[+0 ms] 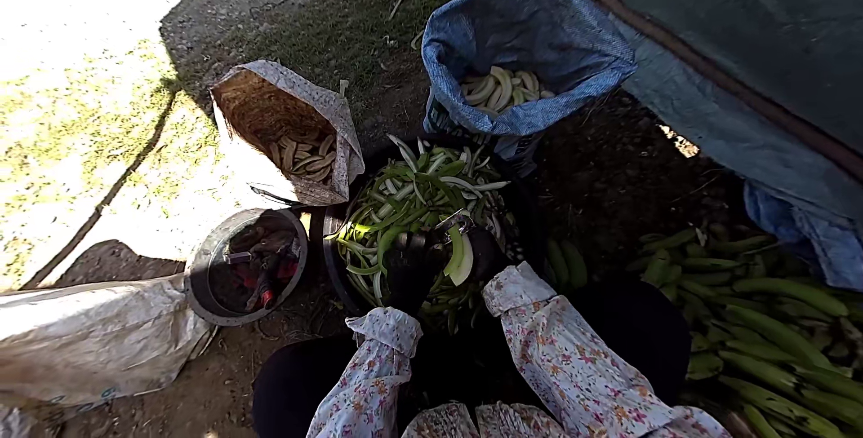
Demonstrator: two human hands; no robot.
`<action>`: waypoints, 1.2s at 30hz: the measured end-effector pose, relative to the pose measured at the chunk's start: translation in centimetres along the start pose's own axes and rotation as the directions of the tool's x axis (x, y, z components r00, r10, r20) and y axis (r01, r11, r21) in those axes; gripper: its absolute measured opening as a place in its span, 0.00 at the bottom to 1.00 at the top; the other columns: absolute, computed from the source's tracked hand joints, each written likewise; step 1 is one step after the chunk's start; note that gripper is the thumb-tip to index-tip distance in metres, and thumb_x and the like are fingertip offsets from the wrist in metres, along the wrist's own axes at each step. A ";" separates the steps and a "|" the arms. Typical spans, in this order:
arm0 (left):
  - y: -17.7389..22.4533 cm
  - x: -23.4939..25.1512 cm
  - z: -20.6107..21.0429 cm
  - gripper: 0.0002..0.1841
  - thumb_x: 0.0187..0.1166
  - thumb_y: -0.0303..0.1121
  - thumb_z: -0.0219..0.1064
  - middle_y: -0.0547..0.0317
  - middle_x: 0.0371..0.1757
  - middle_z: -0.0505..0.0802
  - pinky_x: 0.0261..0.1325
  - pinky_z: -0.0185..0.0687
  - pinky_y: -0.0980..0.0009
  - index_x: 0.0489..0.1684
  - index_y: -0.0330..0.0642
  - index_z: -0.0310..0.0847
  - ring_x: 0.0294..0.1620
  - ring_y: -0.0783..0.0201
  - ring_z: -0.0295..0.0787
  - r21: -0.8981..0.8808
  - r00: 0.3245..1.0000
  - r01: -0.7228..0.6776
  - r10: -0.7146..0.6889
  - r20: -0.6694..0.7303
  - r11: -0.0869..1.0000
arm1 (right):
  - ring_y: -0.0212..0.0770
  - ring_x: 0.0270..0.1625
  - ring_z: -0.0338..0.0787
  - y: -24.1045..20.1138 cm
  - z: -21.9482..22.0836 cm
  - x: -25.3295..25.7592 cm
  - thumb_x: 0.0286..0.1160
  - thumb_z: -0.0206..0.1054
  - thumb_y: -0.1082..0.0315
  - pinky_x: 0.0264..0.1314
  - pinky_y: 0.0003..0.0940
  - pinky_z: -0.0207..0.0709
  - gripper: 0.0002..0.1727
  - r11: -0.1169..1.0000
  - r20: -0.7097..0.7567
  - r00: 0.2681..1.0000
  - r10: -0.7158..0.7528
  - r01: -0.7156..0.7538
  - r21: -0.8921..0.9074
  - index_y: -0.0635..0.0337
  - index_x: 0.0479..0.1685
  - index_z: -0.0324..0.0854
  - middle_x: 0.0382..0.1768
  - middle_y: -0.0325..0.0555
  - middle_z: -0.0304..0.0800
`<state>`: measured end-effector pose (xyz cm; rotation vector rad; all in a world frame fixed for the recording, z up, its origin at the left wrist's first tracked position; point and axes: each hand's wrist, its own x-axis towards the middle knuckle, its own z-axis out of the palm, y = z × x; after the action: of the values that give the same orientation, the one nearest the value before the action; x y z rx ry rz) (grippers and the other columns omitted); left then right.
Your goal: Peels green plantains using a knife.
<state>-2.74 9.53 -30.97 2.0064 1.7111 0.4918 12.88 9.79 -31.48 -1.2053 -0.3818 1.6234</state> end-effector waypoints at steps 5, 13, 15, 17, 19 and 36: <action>-1.7 1.4 -0.1 0.27 0.88 0.53 0.52 0.39 0.54 0.91 0.61 0.79 0.39 0.66 0.39 0.84 0.57 0.41 0.88 -0.135 0.988 0.151 -0.153 -0.009 0.979 | 0.31 0.29 0.83 0.8 -0.4 -1.2 0.96 0.41 0.60 0.31 0.25 0.80 0.21 0.990 0.018 0.999 0.048 -0.045 -0.133 0.59 0.64 0.78 0.34 0.41 0.85; -1.6 1.1 -2.9 0.20 0.89 0.40 0.55 0.45 0.56 0.91 0.67 0.80 0.58 0.67 0.34 0.81 0.58 0.60 0.87 -0.506 0.953 0.093 -0.224 -0.203 0.857 | 0.43 0.41 0.95 -12.7 -0.2 4.2 0.92 0.43 0.46 0.43 0.37 0.91 0.22 0.822 0.053 0.958 -0.283 0.214 0.528 0.50 0.51 0.75 0.42 0.47 0.93; -1.9 1.3 -2.7 0.21 0.88 0.38 0.55 0.45 0.56 0.91 0.65 0.81 0.66 0.69 0.31 0.80 0.56 0.65 0.87 -0.577 0.941 0.057 -0.237 -0.242 0.815 | 0.38 0.41 0.94 -13.0 1.9 4.0 0.94 0.42 0.46 0.39 0.32 0.89 0.20 0.951 -0.059 0.966 -0.250 0.257 0.173 0.48 0.62 0.70 0.45 0.41 0.92; -2.4 1.3 -2.2 0.22 0.90 0.39 0.53 0.48 0.54 0.91 0.59 0.83 0.67 0.70 0.32 0.80 0.51 0.66 0.87 -0.601 0.938 0.037 -0.235 -0.255 0.798 | 0.41 0.45 0.88 -9.8 3.5 4.1 0.93 0.49 0.50 0.44 0.38 0.83 0.24 0.877 -0.142 0.963 -0.228 0.140 -0.460 0.55 0.77 0.69 0.54 0.48 0.86; -1.9 1.1 -2.5 0.22 0.91 0.40 0.51 0.48 0.56 0.91 0.58 0.83 0.65 0.73 0.36 0.78 0.51 0.65 0.87 -0.590 0.950 0.096 -0.251 -0.186 0.802 | 0.56 0.62 0.88 -5.2 4.0 5.1 0.88 0.56 0.48 0.64 0.56 0.80 0.30 0.542 -0.151 0.977 -0.149 -0.047 -0.839 0.63 0.77 0.71 0.63 0.63 0.86; -0.7 0.2 -1.6 0.25 0.89 0.47 0.50 0.49 0.56 0.89 0.52 0.86 0.58 0.75 0.41 0.75 0.48 0.60 0.88 -0.500 0.980 0.155 -0.069 0.186 0.852 | 0.46 0.32 0.90 -2.5 -2.3 1.8 0.95 0.38 0.47 0.34 0.39 0.88 0.27 0.945 -0.014 0.998 0.063 -0.055 0.323 0.61 0.60 0.73 0.37 0.53 0.88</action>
<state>-4.13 9.98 -30.06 1.5081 1.4015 0.6457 16.21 11.63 -31.62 -0.9931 -0.0582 1.6460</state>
